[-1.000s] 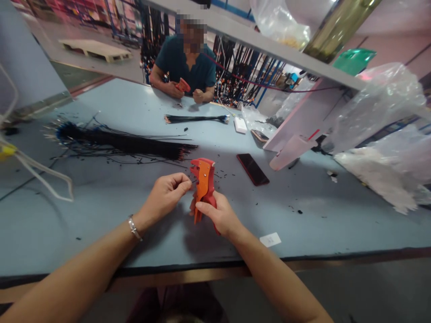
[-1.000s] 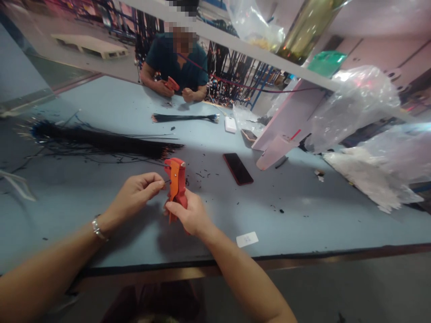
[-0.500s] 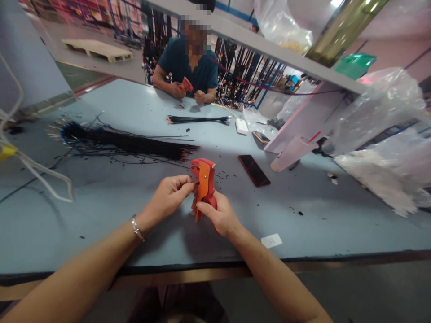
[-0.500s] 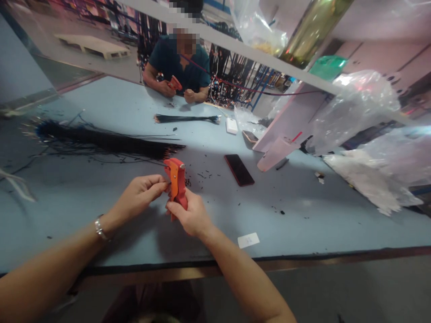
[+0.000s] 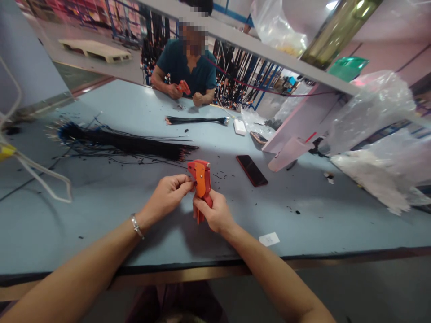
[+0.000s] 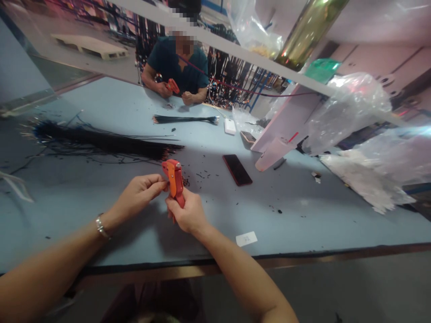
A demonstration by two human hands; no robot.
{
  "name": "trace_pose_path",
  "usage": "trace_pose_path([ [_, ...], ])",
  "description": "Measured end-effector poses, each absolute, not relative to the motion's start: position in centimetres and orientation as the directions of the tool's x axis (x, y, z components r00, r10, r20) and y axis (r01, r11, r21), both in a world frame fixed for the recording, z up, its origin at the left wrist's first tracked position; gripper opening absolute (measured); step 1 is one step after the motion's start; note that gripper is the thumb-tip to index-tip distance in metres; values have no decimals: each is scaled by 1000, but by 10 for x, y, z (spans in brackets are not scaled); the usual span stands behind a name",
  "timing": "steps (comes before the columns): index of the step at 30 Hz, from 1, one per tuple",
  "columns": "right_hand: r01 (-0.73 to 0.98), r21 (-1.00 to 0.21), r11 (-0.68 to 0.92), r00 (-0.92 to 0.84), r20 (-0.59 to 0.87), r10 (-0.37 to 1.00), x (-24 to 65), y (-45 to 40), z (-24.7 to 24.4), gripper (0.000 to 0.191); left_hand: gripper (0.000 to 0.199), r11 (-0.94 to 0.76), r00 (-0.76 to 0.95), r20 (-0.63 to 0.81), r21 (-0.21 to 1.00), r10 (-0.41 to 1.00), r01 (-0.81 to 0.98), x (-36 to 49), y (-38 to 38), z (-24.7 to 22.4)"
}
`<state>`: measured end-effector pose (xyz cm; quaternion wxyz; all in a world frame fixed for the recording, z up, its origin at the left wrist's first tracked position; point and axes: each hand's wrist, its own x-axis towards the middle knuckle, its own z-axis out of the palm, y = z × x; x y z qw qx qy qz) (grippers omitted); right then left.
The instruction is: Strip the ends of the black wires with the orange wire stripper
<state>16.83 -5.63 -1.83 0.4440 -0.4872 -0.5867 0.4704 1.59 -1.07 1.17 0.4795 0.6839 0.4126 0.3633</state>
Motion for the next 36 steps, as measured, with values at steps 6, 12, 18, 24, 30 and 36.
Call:
trace_pose_path([
  [6, 151, -988, 34, -97, 20, 995, 165, -53, -23, 19, 31, -192, 364, 97, 952, 926, 237, 17, -8, 7],
  [12, 93, -994, -51, -90, -59, 994, 163, -52, -25, 24, 31, -189, 332, 101, 951, 938, 243, 18, -7, 3],
  [18, -118, -980, -160, -125, -145, 981, 167, -51, -26, 31, 27, -191, 321, 101, 946, 942, 263, 18, -9, 6],
  [24, -487, -841, -236, -229, -138, 964, 180, -51, -27, 33, 26, -181, 298, 100, 949, 949, 259, 17, -6, 4],
  [30, -654, -687, -319, -272, -180, 945, 195, -51, -23, 25, 23, -184, 252, 100, 923, 963, 338, 12, -1, -3],
  [36, -691, -664, -287, -219, -187, 958, 205, -49, -21, 23, 27, -438, 320, 299, 610, 899, 661, 4, 12, -14],
])
